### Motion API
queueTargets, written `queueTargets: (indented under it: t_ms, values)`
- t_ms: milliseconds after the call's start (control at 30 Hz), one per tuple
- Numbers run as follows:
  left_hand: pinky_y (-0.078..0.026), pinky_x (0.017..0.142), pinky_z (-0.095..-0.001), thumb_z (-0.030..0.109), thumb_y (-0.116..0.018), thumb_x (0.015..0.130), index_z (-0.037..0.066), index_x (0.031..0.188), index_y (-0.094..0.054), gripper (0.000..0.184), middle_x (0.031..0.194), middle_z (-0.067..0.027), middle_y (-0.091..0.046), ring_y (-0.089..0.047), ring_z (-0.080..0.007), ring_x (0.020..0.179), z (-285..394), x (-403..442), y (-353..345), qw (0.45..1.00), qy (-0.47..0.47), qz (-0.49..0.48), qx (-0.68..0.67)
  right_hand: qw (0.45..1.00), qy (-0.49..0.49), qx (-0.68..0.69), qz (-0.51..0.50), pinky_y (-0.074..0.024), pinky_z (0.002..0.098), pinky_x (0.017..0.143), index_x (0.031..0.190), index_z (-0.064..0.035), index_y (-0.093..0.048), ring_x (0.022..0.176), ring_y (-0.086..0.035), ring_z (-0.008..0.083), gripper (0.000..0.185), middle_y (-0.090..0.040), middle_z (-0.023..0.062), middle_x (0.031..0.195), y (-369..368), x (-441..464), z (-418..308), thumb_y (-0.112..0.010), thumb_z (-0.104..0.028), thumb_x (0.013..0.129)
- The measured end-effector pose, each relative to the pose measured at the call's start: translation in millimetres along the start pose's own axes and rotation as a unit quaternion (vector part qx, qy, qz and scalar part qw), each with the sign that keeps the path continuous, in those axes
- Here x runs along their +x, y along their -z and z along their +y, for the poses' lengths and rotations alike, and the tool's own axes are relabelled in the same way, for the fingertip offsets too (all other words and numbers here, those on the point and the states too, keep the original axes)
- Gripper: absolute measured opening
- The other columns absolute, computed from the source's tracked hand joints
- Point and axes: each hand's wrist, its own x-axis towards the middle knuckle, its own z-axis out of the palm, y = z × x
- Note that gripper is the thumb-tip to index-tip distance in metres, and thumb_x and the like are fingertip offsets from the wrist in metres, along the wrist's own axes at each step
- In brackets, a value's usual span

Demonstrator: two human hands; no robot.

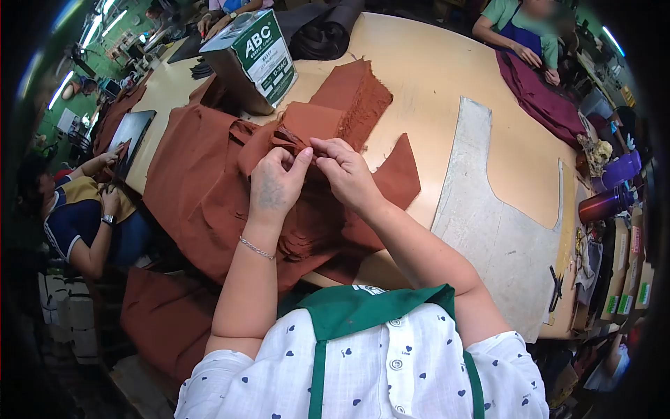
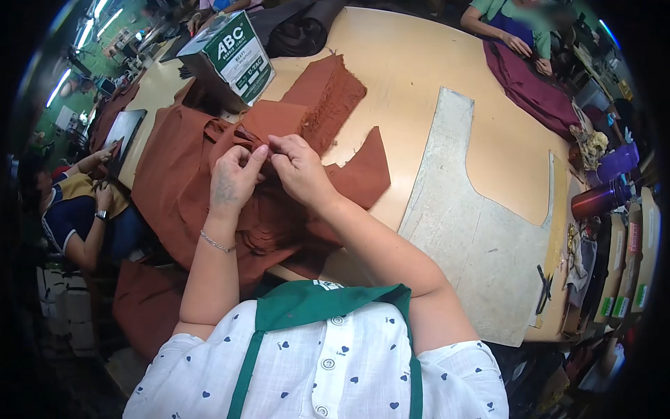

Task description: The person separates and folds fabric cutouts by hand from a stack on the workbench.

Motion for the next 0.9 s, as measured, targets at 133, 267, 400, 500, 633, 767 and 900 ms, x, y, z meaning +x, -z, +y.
queueTargets:
  t_ms: [133, 267, 400, 500, 633, 767, 900]
  values:
    - [-0.044, 0.051, -0.0276, 0.019, -0.060, 0.081, -0.003, 0.074, -0.056, 0.024, 0.062, -0.0084, -0.058, -0.054, -0.0116, 0.053, -8.1, -7.5, -7.0, 0.981, 0.011, 0.007, -0.195, 1.000, -0.014, -0.007, 0.006, -0.0433, 0.0280, 0.078, 0.107, 0.0068, -0.054, 0.089, -0.053, 0.0223, 0.033, -0.054, 0.0143, 0.092, -4.0, -2.8, -1.4, -0.052, -0.007, 0.078]
    - [-0.042, 0.052, -0.0240, 0.016, -0.057, 0.084, -0.002, 0.075, -0.056, 0.020, 0.063, -0.0049, -0.057, -0.052, -0.0076, 0.056, -0.2, -11.1, -1.8, 0.977, -0.024, 0.001, -0.213, 1.000, -0.001, -0.022, -0.008, -0.0452, 0.0278, 0.073, 0.108, 0.0056, -0.054, 0.085, -0.054, 0.0204, 0.037, -0.053, 0.0127, 0.090, 0.6, -2.0, -11.8, -0.059, -0.010, 0.075]
    - [-0.039, 0.054, -0.0192, 0.014, -0.058, 0.084, 0.001, 0.071, -0.055, 0.019, 0.065, -0.0010, -0.056, -0.046, -0.0037, 0.059, -9.4, -4.4, -2.5, 0.981, -0.086, -0.006, -0.175, 0.997, 0.022, -0.059, -0.036, -0.0452, 0.0264, 0.070, 0.110, 0.0034, -0.053, 0.081, -0.053, 0.0170, 0.042, -0.052, 0.0099, 0.090, 8.8, 2.6, -10.6, -0.065, -0.013, 0.073]
    - [-0.039, 0.056, -0.0180, 0.012, -0.059, 0.083, 0.003, 0.070, -0.053, 0.016, 0.066, -0.0002, -0.055, -0.045, -0.0036, 0.061, -9.7, -2.8, -3.9, 0.969, -0.059, -0.016, -0.240, 0.993, -0.008, -0.089, -0.076, -0.0436, 0.0222, 0.069, 0.113, 0.0011, -0.053, 0.080, -0.051, 0.0120, 0.044, -0.050, 0.0062, 0.092, 16.2, 6.6, -14.2, -0.068, -0.014, 0.074]
    - [-0.044, 0.061, -0.0186, 0.005, -0.062, 0.080, 0.004, 0.078, -0.051, 0.011, 0.072, -0.0016, -0.055, -0.050, -0.0057, 0.066, -12.0, -5.1, -10.8, 0.906, 0.040, -0.013, -0.422, 0.987, 0.008, -0.148, -0.066, -0.0437, 0.0229, 0.067, 0.113, 0.0003, -0.053, 0.078, -0.051, 0.0120, 0.045, -0.051, 0.0063, 0.090, 16.2, 5.9, -13.5, -0.069, -0.016, 0.074]
    - [-0.050, 0.067, -0.0218, 0.004, -0.062, 0.079, 0.001, 0.092, -0.049, 0.018, 0.081, -0.0046, -0.058, -0.057, -0.0099, 0.072, -4.5, -6.0, -13.8, 0.900, 0.051, 0.024, -0.433, 0.990, 0.000, -0.132, -0.057, -0.0462, 0.0290, 0.068, 0.108, 0.0025, -0.055, 0.078, -0.055, 0.0206, 0.046, -0.053, 0.0111, 0.089, 14.8, 5.2, -15.8, -0.071, -0.017, 0.070]
    - [-0.046, 0.061, -0.0185, 0.006, -0.065, 0.078, -0.001, 0.087, -0.056, 0.015, 0.077, -0.0034, -0.059, -0.054, -0.0064, 0.068, -4.9, -3.4, -12.4, 0.908, 0.069, -0.002, -0.412, 0.991, 0.013, -0.120, -0.051, -0.0461, 0.0290, 0.068, 0.109, 0.0024, -0.055, 0.077, -0.054, 0.0207, 0.049, -0.052, 0.0114, 0.089, 18.2, 7.5, -14.7, -0.072, -0.020, 0.069]
